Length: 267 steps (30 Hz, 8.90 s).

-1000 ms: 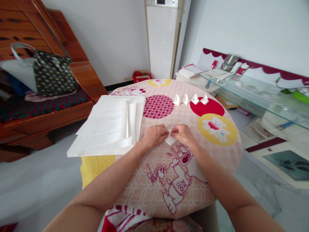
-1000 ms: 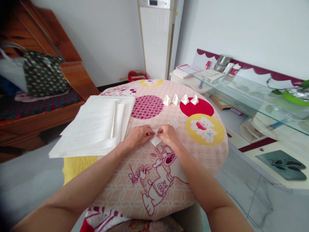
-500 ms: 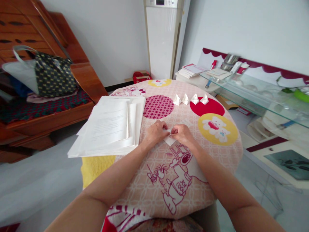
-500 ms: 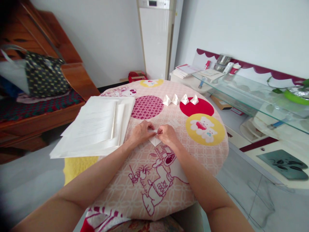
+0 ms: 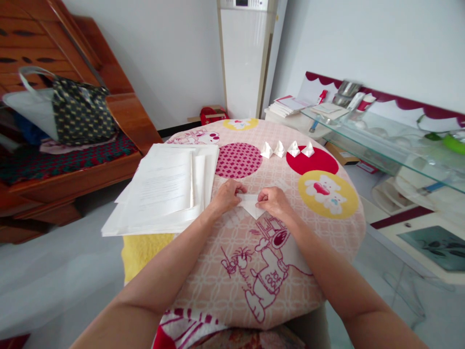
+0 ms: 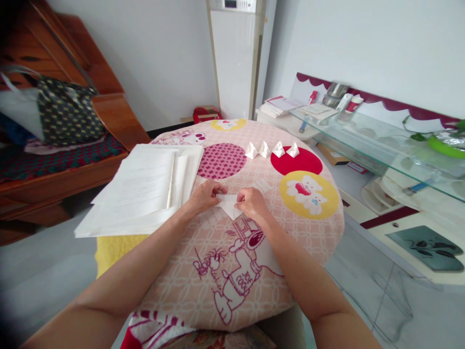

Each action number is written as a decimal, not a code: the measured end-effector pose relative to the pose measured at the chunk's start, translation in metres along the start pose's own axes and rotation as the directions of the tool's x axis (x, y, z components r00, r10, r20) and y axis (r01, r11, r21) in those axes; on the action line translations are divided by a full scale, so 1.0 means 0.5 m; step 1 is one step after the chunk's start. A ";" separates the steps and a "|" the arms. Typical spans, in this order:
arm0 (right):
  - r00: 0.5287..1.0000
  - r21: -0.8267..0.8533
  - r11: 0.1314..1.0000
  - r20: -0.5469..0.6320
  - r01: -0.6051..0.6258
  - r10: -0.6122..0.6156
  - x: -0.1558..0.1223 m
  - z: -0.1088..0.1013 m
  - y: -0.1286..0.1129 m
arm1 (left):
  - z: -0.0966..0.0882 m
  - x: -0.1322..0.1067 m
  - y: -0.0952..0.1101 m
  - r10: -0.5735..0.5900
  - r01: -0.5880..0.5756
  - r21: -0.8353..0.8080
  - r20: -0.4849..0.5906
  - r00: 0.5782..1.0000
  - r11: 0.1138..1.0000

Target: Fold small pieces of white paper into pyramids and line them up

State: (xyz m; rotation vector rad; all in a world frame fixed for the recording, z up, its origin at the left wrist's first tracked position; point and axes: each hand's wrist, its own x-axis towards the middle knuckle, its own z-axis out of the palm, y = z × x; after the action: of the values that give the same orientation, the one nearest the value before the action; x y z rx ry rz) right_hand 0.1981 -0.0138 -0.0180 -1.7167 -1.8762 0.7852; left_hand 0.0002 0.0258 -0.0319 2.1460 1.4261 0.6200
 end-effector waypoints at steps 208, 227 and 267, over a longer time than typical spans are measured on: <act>0.996 -0.207 0.976 -0.061 -0.070 0.059 0.002 -0.011 0.001 | 0.000 -0.029 0.018 0.420 -0.487 0.184 0.311 0.853 0.854; 0.966 -0.002 0.999 -0.254 -0.048 0.045 -0.006 -0.047 0.059 | 0.008 -0.021 0.013 0.416 -0.450 0.085 0.262 0.871 0.889; 0.997 -0.003 1.000 -0.078 -0.012 0.011 0.011 -0.002 0.020 | 0.006 -0.008 0.003 0.049 -0.037 -0.136 0.085 0.995 0.990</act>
State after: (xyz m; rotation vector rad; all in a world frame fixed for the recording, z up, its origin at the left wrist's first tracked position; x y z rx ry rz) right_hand 0.2055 -0.0076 -0.0246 -1.7365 -1.8184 0.7087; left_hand 0.0018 0.0213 -0.0338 2.0764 1.2587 0.6119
